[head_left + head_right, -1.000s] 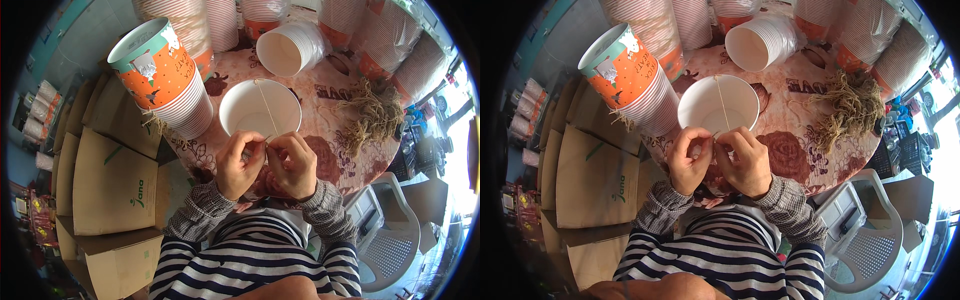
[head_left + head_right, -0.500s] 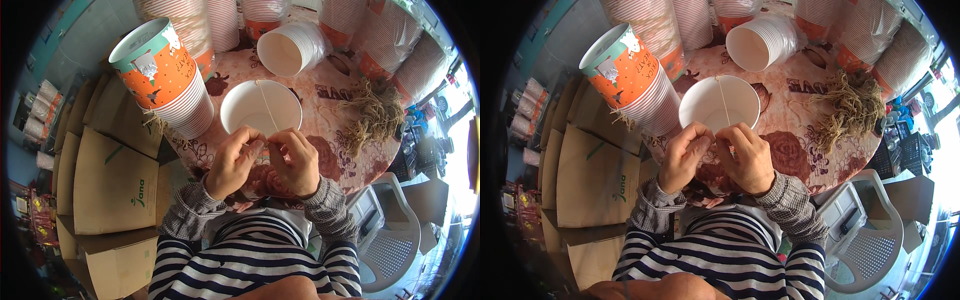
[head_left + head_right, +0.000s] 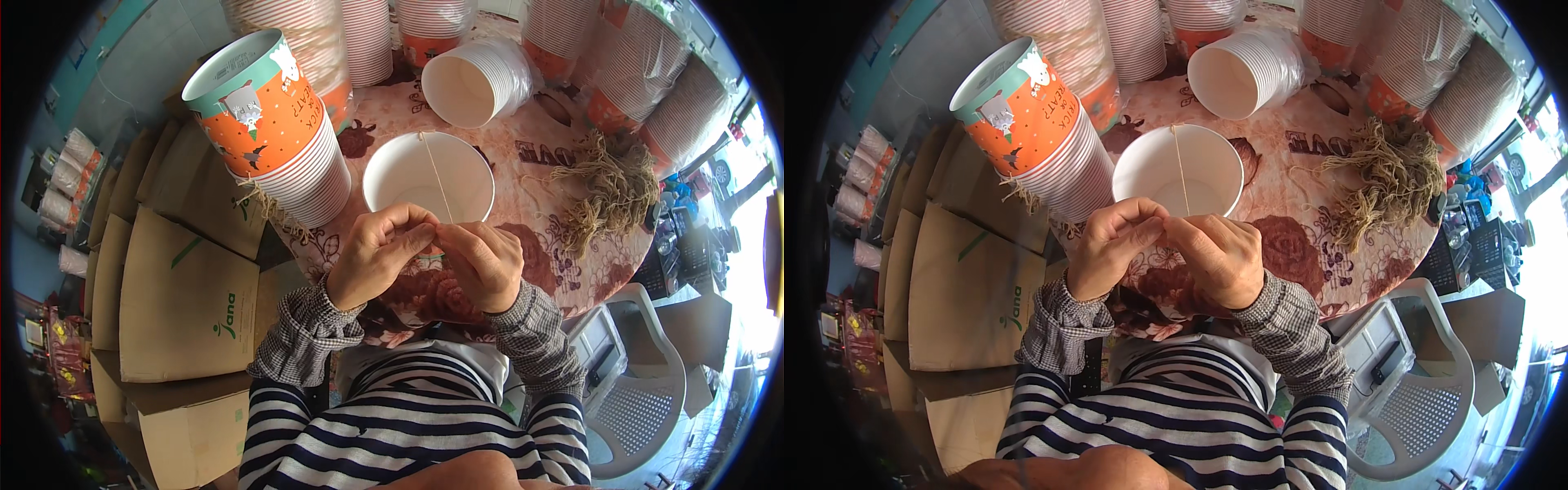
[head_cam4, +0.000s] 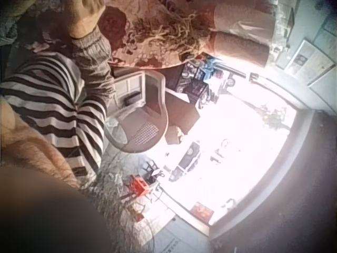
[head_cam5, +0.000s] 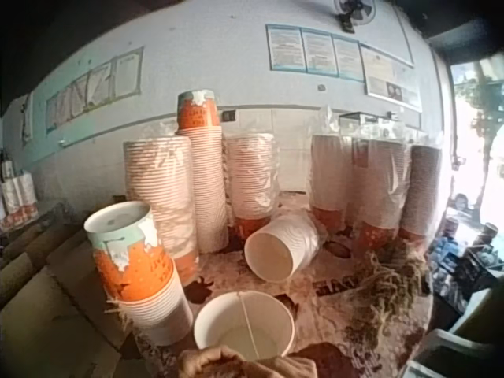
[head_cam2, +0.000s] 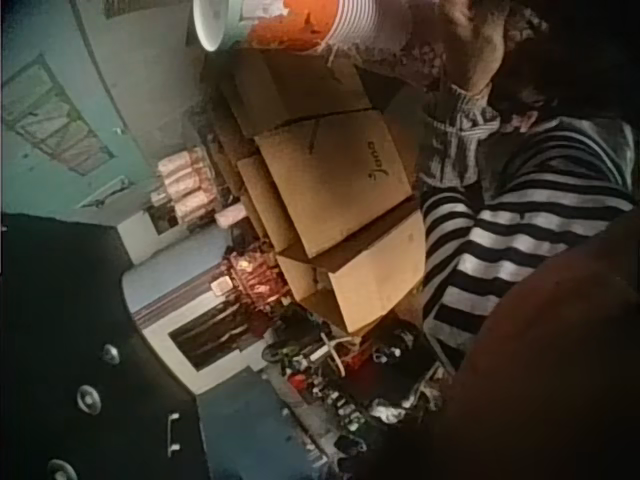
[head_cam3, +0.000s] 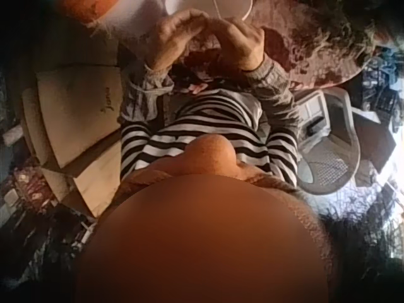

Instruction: Attaching thin cord handles to printed paper buckets and stacking them on a table.

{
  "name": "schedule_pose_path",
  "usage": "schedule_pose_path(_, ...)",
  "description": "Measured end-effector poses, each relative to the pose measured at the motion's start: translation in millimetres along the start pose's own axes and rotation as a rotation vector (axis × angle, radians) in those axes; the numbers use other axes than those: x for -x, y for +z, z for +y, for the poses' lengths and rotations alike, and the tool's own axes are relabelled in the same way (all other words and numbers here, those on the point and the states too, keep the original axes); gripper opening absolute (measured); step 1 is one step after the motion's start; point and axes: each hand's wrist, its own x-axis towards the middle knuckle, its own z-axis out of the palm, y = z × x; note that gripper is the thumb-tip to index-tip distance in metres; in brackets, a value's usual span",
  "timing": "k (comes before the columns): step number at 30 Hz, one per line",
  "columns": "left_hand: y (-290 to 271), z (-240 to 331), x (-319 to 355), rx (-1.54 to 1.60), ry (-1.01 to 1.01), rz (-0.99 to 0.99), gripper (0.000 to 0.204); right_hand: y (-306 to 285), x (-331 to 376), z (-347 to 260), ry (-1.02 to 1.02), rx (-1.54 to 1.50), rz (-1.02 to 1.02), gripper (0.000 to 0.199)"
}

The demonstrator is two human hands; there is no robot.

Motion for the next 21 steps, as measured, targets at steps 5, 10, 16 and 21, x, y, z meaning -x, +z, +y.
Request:
schedule_pose_path(5, -2.3, -1.4, -1.0, -0.065, 0.018, 0.001, 0.018, -0.4, -0.4, 0.1, -0.052, 0.032, -0.01, 0.032)
schedule_pose_path(10, 4.5, -11.0, 1.8, -0.369, 0.267, 0.131, 0.011, 0.8, -0.9, -3.5, 0.192, -0.056, 0.063, 0.02)
schedule_pose_path(16, 11.3, -20.2, 6.6, -0.659, 0.485, 0.162, 0.011, -0.2, -2.4, 0.2, 0.263, -0.038, 0.054, 0.018)
schedule_pose_path(21, 12.6, -23.8, 4.8, -0.755, 0.538, 0.126, 0.01, 3.2, -2.9, -0.7, 0.319, -0.054, 0.054, 0.017)
